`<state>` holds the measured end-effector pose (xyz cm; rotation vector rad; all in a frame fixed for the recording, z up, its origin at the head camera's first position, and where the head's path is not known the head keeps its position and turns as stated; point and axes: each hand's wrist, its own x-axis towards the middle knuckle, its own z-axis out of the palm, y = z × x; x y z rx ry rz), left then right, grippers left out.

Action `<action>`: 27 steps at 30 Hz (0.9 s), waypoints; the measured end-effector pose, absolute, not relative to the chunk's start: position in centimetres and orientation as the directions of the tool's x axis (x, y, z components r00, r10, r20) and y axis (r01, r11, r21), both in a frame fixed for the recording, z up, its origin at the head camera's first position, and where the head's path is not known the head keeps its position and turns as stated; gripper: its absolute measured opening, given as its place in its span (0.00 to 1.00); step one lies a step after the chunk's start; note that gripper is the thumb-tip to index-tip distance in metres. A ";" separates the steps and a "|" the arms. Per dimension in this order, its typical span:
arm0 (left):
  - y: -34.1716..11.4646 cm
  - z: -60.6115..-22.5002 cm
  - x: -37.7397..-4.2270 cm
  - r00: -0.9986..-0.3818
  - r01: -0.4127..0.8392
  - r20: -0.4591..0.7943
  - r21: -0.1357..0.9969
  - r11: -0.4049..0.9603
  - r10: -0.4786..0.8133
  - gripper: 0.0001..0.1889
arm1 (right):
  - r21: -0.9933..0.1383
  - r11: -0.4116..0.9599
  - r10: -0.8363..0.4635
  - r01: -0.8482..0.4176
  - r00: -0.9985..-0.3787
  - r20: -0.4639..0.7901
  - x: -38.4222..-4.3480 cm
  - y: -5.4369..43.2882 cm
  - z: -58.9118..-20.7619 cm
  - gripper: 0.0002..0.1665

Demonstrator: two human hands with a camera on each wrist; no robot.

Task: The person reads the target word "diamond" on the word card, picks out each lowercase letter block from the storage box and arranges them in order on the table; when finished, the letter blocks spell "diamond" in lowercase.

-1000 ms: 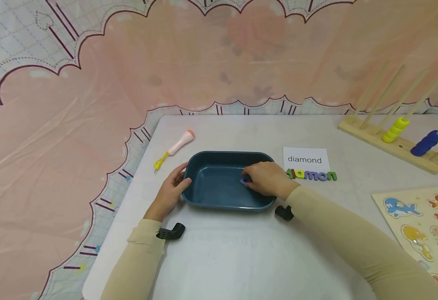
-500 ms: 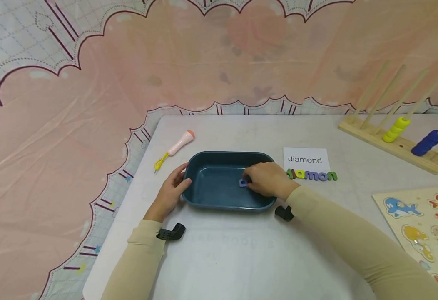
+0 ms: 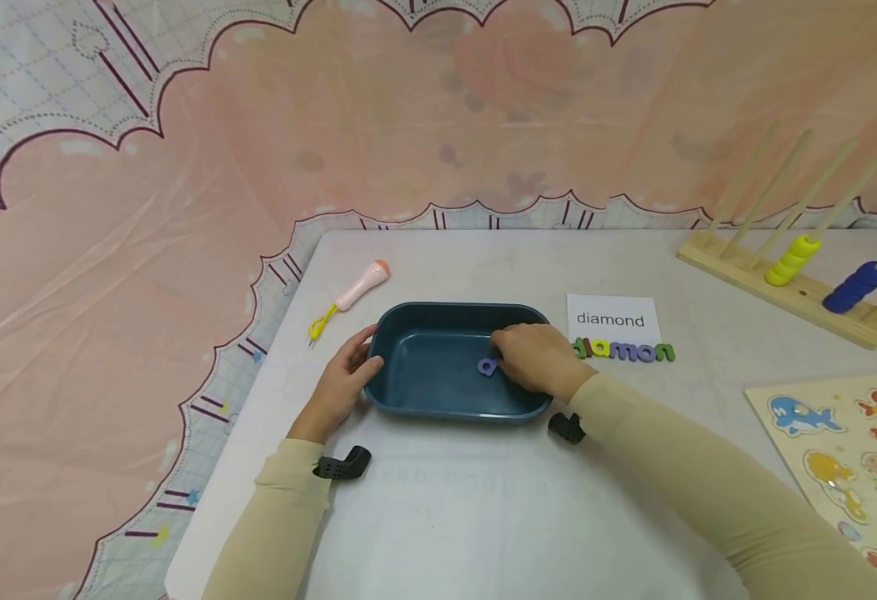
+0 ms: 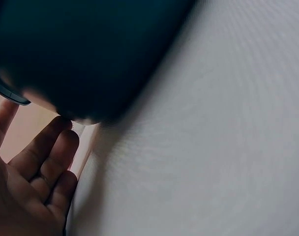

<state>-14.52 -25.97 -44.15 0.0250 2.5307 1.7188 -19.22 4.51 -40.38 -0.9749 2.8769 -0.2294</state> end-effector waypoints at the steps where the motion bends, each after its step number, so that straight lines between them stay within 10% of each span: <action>1: -26.0 -44.2 -14.5 -0.996 -0.032 -0.059 0.928 0.372 0.062 0.30 | -0.172 0.786 -0.607 -0.593 -0.794 -0.038 -19.2 4.5 -40.4 0.13; 27: -26.1 -44.5 -14.9 -0.996 -0.037 -0.066 0.925 0.379 0.065 0.30 | -0.179 0.773 -0.633 -0.609 -0.759 -0.154 -19.3 4.2 -39.6 0.30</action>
